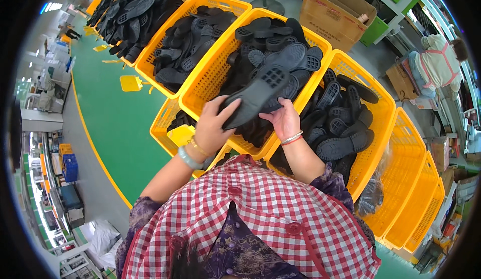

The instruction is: The person uses a green brush to scrub the sole of a black slipper at a workstation. They then walk to a row of yellow crates and repeatedly pick up, inspect, and place back multiple black slippers.

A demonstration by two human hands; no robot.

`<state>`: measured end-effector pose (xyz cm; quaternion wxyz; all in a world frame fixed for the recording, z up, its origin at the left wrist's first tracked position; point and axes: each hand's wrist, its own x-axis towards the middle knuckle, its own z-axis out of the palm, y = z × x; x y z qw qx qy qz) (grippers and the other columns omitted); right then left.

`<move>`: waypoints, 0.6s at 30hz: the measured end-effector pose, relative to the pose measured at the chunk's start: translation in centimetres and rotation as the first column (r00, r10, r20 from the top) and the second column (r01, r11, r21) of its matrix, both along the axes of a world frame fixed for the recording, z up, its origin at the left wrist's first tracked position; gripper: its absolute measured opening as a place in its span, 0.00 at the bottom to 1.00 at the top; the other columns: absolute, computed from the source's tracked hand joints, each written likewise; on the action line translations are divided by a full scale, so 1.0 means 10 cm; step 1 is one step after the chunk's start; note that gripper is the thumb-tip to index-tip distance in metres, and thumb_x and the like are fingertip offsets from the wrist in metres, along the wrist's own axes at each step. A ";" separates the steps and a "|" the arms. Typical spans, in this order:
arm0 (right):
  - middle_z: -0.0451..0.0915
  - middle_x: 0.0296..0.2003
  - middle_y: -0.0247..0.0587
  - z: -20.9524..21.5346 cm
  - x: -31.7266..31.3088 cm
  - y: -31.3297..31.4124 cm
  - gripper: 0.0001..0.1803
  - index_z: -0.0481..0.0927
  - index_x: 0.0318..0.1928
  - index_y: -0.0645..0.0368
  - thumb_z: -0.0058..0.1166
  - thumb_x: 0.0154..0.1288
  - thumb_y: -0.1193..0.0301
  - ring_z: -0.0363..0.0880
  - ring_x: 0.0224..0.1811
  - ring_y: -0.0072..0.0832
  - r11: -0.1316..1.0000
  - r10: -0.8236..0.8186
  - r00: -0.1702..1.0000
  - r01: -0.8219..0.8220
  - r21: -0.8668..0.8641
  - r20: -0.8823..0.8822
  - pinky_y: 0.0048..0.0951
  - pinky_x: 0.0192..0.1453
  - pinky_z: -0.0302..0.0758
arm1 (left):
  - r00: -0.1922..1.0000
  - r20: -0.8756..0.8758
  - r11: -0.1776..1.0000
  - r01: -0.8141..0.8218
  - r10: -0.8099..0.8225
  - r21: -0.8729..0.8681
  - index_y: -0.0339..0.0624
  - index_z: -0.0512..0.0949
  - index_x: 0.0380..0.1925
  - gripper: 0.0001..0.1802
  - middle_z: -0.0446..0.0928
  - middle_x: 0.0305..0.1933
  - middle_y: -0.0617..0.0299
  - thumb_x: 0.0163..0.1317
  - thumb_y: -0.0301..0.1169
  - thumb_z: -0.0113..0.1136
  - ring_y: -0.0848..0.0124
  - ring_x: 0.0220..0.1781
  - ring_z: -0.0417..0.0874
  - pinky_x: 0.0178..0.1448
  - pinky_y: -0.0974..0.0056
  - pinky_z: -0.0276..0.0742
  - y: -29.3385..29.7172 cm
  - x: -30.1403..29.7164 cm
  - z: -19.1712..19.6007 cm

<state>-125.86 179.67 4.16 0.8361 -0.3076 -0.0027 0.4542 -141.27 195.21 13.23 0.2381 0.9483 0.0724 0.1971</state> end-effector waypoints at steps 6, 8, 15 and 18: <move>0.76 0.48 0.38 -0.20 0.04 0.11 0.20 0.69 0.56 0.62 0.47 0.65 0.67 0.78 0.43 0.27 0.871 0.179 0.898 0.046 -0.489 0.403 0.25 0.31 0.80 | 0.886 0.029 0.868 -0.459 0.463 0.187 0.46 0.75 0.54 0.38 0.70 0.53 0.49 0.35 0.16 0.64 0.51 0.53 0.72 0.59 0.55 0.69 0.48 -1.10 0.25; 0.76 0.48 0.37 -0.49 0.13 0.14 0.21 0.68 0.57 0.61 0.47 0.66 0.67 0.78 0.42 0.24 0.803 0.322 0.806 0.046 -0.594 0.497 0.22 0.30 0.79 | 0.813 0.031 0.779 -0.568 0.582 0.267 0.46 0.75 0.54 0.37 0.70 0.52 0.49 0.36 0.17 0.64 0.51 0.53 0.72 0.58 0.55 0.70 0.72 -1.52 0.09; 0.80 0.36 0.35 -0.53 0.20 0.43 0.18 0.73 0.52 0.63 0.49 0.66 0.65 0.75 0.27 0.17 0.714 0.527 0.664 -0.007 -0.700 0.531 0.18 0.21 0.70 | 0.542 -0.257 0.590 -0.630 0.800 0.505 0.44 0.71 0.56 0.39 0.65 0.61 0.40 0.40 0.36 0.74 0.47 0.62 0.67 0.64 0.54 0.66 1.18 -2.22 -0.44; 0.80 0.33 0.33 -0.59 0.26 0.49 0.17 0.74 0.50 0.62 0.49 0.66 0.65 0.72 0.23 0.15 0.665 0.567 0.624 0.037 -0.745 0.538 0.18 0.20 0.68 | 0.776 -0.204 0.792 -0.611 0.597 -0.006 0.36 0.71 0.56 0.34 0.67 0.59 0.43 0.48 0.37 0.70 0.49 0.61 0.69 0.63 0.56 0.67 1.25 -1.52 -0.40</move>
